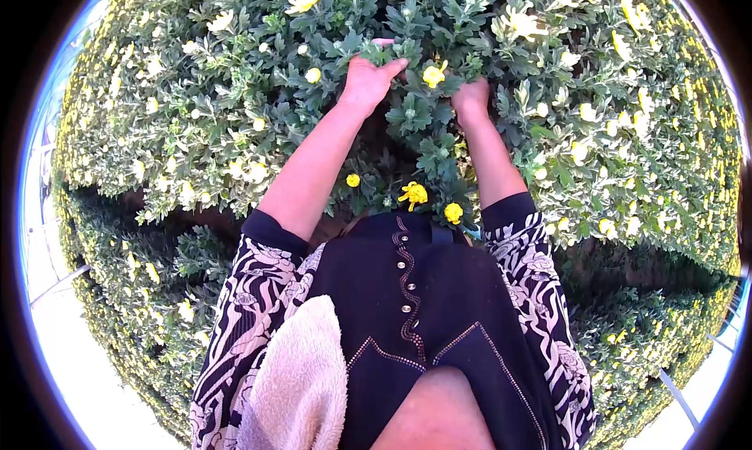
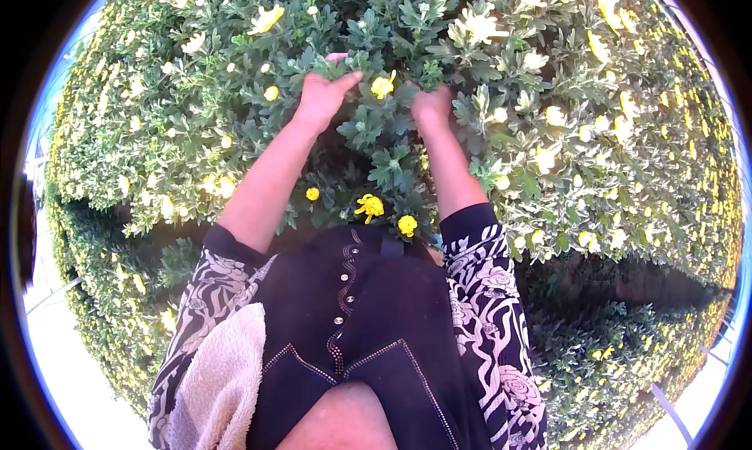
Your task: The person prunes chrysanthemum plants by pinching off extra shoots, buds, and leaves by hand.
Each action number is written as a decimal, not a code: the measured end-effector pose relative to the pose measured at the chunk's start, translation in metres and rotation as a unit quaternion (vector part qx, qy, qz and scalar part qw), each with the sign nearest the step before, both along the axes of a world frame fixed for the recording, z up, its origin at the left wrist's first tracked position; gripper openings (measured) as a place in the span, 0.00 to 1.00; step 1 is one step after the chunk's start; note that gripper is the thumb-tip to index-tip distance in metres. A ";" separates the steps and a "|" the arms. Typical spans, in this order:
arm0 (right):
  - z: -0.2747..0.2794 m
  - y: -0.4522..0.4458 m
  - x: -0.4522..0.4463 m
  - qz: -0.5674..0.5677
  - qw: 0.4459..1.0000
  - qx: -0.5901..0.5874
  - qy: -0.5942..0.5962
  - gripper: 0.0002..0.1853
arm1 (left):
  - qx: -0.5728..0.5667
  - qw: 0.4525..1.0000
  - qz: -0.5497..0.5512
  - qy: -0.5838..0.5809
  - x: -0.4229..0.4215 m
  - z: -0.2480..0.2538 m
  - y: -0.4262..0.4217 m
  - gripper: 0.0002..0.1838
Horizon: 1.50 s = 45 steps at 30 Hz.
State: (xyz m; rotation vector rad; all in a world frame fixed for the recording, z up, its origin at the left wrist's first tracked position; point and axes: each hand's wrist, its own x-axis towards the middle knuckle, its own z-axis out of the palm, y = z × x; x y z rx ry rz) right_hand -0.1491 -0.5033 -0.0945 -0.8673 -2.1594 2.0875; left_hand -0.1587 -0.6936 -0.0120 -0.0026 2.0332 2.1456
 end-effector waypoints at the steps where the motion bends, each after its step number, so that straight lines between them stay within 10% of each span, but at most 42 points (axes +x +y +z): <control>1: 0.005 -0.001 0.006 0.003 0.998 0.015 0.053 0.14 | -0.006 0.999 0.021 -0.041 0.002 0.004 0.000 0.15; 4: 0.041 -0.012 0.019 0.122 0.973 -0.150 0.129 0.15 | -0.047 0.999 0.009 0.012 -0.004 -0.007 0.001 0.15; 8: 0.019 -0.033 0.013 0.199 0.964 -0.024 0.173 0.18 | -0.136 0.988 -0.020 0.066 -0.002 -0.022 0.004 0.16; 14: 0.041 -0.056 0.042 0.040 0.965 -0.181 0.184 0.13 | 0.087 0.995 -0.048 -0.021 -0.006 -0.021 -0.004 0.17; 16: 0.057 -0.057 0.047 -0.052 0.977 -0.209 0.000 0.16 | 0.077 0.996 -0.035 -0.001 -0.003 -0.012 -0.010 0.16; 24: 0.003 -0.022 0.036 -0.207 0.962 -0.025 -0.175 0.12 | 0.062 0.997 -0.048 0.004 -0.005 -0.041 -0.021 0.17; 28: 0.008 -0.006 0.037 -0.054 0.954 0.127 -0.265 0.21 | 0.072 0.995 -0.066 -0.009 -0.002 -0.012 -0.035 0.15; 30: 0.027 -0.031 0.040 -0.003 0.996 -0.032 0.080 0.17 | -0.084 0.980 -0.172 0.059 0.001 0.001 -0.036 0.13; 32: 0.034 -0.039 0.023 0.092 0.968 -0.144 0.181 0.17 | -0.098 0.974 -0.190 0.075 0.000 0.000 -0.032 0.16; 36: 0.059 -0.027 -0.027 0.087 0.993 0.053 -0.055 0.08 | -0.214 0.937 -0.269 0.060 0.004 0.024 -0.029 0.18; 42: 0.057 -0.022 -0.078 -0.029 0.996 -0.045 0.068 0.15 | 0.034 0.938 -0.280 -0.201 -0.002 0.024 -0.028 0.16; 45: 0.055 -0.014 -0.122 0.033 0.970 0.229 -0.072 0.28 | -0.047 0.935 -0.258 -0.238 -0.006 0.037 -0.008 0.15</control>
